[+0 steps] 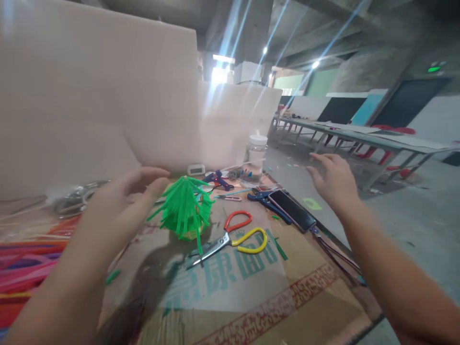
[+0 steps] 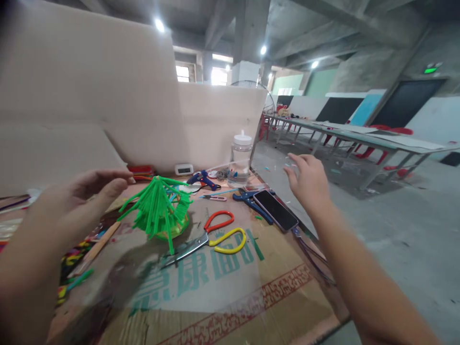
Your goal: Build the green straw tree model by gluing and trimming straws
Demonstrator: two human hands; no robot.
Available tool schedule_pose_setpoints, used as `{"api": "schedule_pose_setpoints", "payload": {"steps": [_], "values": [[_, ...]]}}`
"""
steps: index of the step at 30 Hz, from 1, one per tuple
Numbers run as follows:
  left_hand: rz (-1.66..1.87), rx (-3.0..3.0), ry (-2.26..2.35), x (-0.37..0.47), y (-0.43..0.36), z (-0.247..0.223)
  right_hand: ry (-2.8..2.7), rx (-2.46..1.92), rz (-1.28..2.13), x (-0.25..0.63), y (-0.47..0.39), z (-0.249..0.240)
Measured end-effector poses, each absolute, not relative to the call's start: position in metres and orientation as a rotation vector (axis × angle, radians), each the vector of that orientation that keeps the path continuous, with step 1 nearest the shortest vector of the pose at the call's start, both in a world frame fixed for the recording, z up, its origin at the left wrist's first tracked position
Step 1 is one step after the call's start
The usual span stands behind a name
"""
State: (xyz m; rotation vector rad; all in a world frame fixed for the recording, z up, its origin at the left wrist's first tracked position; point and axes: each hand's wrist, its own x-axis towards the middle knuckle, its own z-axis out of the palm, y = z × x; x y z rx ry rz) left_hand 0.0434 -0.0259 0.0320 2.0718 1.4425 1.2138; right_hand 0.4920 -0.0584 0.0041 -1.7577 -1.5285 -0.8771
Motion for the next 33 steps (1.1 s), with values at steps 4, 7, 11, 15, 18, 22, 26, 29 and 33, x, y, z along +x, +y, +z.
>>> {"api": "schedule_pose_setpoints", "payload": {"steps": [4,7,11,15,18,22,26,29,33], "values": [[1.207,2.084,1.665,0.048,-0.030,0.037,-1.671,-1.591,-0.541,0.415,-0.058,0.009],[1.154,2.099,1.618,0.047,-0.028,0.036,-1.819,-1.368,0.119,0.361,-0.054,0.018],[1.168,2.169,1.469,0.044,-0.022,0.027,-1.663,-1.087,0.716,0.316,-0.044,0.021],[1.207,2.263,1.323,0.045,-0.019,0.021,-1.593,-0.914,0.933,0.296,-0.034,0.015],[1.223,2.287,1.323,0.047,-0.020,0.021,-1.531,-0.851,1.011,0.290,-0.031,0.010],[1.225,2.343,1.125,0.054,-0.026,0.020,-1.618,-0.899,1.036,0.284,-0.033,0.008],[1.233,2.526,0.906,0.067,-0.034,0.015,-1.774,-0.864,1.146,0.273,-0.039,0.007],[1.272,2.601,0.959,0.071,-0.036,0.012,-1.819,-0.862,1.181,0.269,-0.042,0.004],[1.112,2.516,0.861,0.066,-0.032,0.014,-1.786,-0.807,1.309,0.273,-0.043,0.000]]}}
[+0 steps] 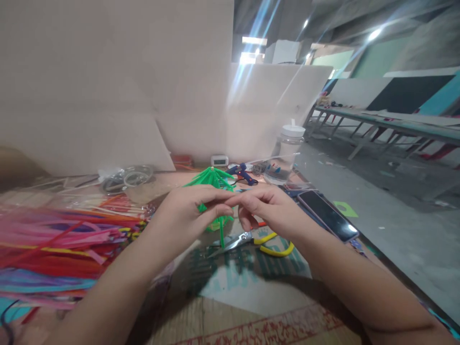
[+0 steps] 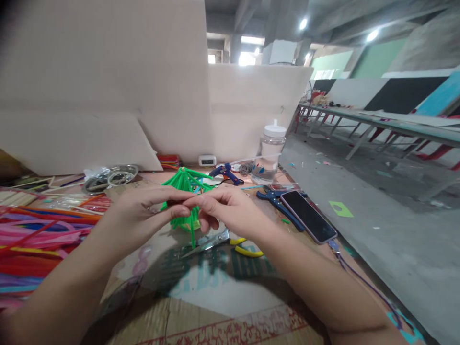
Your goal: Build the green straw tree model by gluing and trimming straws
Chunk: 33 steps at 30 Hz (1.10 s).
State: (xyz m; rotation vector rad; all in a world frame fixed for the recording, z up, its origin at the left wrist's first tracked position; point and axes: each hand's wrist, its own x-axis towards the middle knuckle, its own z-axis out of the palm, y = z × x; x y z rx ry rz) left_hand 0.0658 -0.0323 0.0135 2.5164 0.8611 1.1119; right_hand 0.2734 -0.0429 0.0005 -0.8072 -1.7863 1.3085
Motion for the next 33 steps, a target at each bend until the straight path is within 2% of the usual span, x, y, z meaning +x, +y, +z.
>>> {"api": "schedule_pose_setpoints", "payload": {"steps": [5,12,15,19,25,33], "values": [[1.127,2.386,0.820,0.059,-0.027,0.013,-1.765,-0.838,1.373,0.282,-0.038,0.003],[1.450,2.087,1.503,0.042,-0.013,0.017,-1.779,-1.183,0.783,0.306,-0.015,-0.007],[1.481,2.180,1.537,0.041,0.001,0.013,-1.845,-1.195,0.914,0.303,-0.015,-0.017],[1.268,2.249,1.242,0.048,0.018,-0.006,-1.881,-1.215,1.078,0.280,-0.023,-0.034],[1.152,2.224,0.965,0.052,0.029,-0.023,-1.552,-1.233,1.409,0.255,-0.028,-0.056],[1.174,2.317,1.059,0.058,0.019,-0.015,-1.466,-1.238,1.451,0.249,-0.030,-0.052]]}}
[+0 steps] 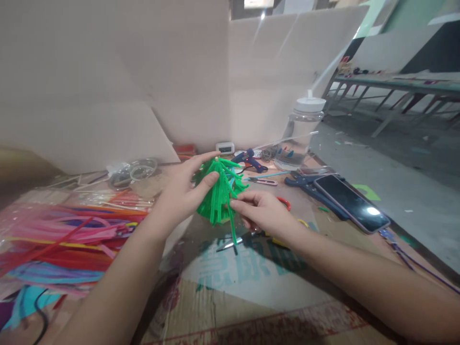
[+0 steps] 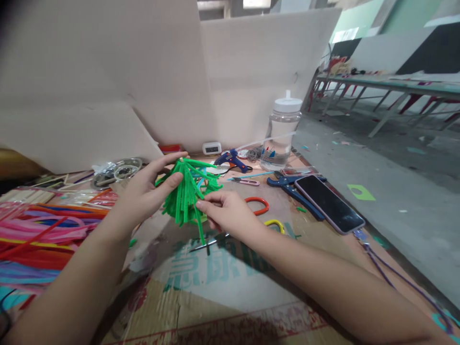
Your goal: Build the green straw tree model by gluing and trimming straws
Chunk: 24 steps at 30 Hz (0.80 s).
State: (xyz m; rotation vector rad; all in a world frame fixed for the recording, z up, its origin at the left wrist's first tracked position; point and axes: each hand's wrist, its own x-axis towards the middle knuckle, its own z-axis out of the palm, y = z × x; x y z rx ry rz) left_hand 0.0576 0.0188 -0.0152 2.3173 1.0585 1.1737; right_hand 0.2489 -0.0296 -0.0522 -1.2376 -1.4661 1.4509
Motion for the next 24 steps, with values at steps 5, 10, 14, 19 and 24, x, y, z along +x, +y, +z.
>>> {"api": "schedule_pose_setpoints", "payload": {"steps": [5,10,14,19,24], "values": [[1.137,2.324,1.104,0.061,0.014,-0.013,-1.507,-1.194,1.415,0.249,-0.030,-0.054],[1.131,2.346,1.126,0.062,0.011,-0.010,-1.542,-1.201,1.383,0.250,-0.031,-0.054],[1.132,2.369,1.166,0.063,0.008,-0.008,-1.556,-1.206,1.360,0.250,-0.030,-0.056],[1.114,2.420,1.234,0.066,0.002,-0.005,-1.609,-1.242,1.296,0.248,-0.032,-0.056],[1.081,2.444,1.219,0.064,0.001,-0.004,-1.846,-1.245,1.277,0.258,-0.033,-0.043]]}}
